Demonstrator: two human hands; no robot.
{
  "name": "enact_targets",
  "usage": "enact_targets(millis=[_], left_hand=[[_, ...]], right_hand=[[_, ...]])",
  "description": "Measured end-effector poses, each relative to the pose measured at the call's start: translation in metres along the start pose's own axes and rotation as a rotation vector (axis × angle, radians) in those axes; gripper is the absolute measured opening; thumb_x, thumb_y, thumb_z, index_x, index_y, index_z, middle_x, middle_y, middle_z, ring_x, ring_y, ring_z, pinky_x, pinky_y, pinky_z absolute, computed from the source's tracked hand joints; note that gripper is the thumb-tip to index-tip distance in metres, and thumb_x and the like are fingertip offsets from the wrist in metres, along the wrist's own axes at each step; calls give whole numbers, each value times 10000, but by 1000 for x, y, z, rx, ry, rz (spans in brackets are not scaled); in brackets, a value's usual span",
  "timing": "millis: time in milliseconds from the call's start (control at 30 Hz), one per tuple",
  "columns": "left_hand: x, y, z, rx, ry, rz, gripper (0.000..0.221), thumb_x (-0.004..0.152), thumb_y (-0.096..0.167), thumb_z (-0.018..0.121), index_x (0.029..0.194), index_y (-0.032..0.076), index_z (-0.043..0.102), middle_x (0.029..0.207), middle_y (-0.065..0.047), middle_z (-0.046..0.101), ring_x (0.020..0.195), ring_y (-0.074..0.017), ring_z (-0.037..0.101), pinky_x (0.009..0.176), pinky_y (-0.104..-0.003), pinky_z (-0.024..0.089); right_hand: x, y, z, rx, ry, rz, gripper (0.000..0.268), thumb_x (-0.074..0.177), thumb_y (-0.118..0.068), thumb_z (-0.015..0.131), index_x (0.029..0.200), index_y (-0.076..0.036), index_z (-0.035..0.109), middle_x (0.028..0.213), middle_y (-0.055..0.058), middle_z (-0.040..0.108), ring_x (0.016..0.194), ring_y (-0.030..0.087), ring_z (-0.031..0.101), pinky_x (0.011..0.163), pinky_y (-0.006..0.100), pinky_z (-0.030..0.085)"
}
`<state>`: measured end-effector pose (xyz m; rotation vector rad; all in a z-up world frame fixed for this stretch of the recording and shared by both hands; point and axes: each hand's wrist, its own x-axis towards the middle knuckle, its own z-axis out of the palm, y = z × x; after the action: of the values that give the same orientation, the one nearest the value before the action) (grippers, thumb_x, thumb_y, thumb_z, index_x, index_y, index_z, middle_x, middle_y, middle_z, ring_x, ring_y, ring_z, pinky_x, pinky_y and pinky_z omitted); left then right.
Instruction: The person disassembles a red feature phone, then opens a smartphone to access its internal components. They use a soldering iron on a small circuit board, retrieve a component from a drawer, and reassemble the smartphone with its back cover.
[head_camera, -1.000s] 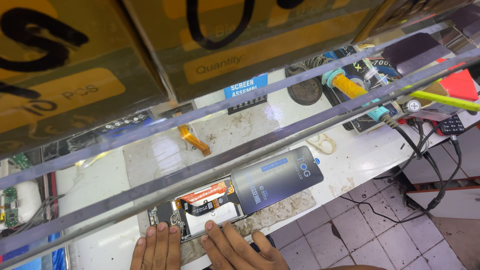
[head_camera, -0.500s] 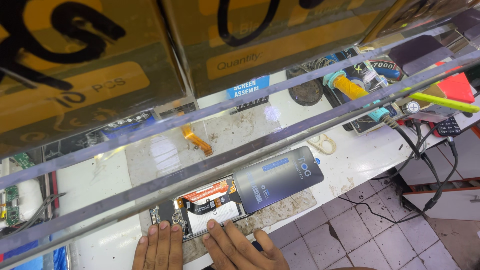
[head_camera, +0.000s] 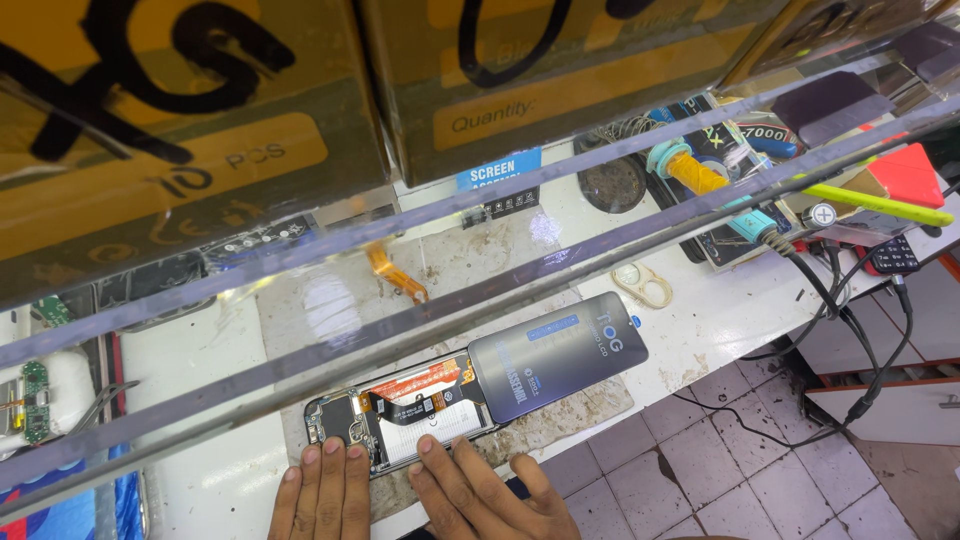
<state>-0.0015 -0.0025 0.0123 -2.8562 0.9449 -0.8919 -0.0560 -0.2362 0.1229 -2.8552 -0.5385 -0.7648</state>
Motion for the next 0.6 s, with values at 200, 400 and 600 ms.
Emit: enact_targets(millis=[200,400,600], left_hand=[[4,3,-6,-27,-27,-24,362,1001,180,493,1296,46,656,1354,-213,656,1302,-314,585,1117,-487,432],[7,2,-11,-34,-29,-22,389,1027,199,440,1330,44,631,1380,-212,634,1324,-315,563,1135,-486,409],[6,3,-10,-37,-36,-27,396,1024,201,435,1335,47,628,1383,-211,634,1328,-311,558,1137,-485,404]], right_hand=[[1,-1,-3,-25,4,-10,316,1080,-340,565,1333,-177,659,1432,17,652,1276,106,606,951,323,376],[3,0,-4,-25,10,-13,313,1076,-339,570,1328,-175,659,1434,23,653,1279,109,604,947,322,381],[1,-1,-1,-35,27,-17,303,1080,-336,571,1320,-177,665,1438,22,650,1282,110,604,955,318,380]])
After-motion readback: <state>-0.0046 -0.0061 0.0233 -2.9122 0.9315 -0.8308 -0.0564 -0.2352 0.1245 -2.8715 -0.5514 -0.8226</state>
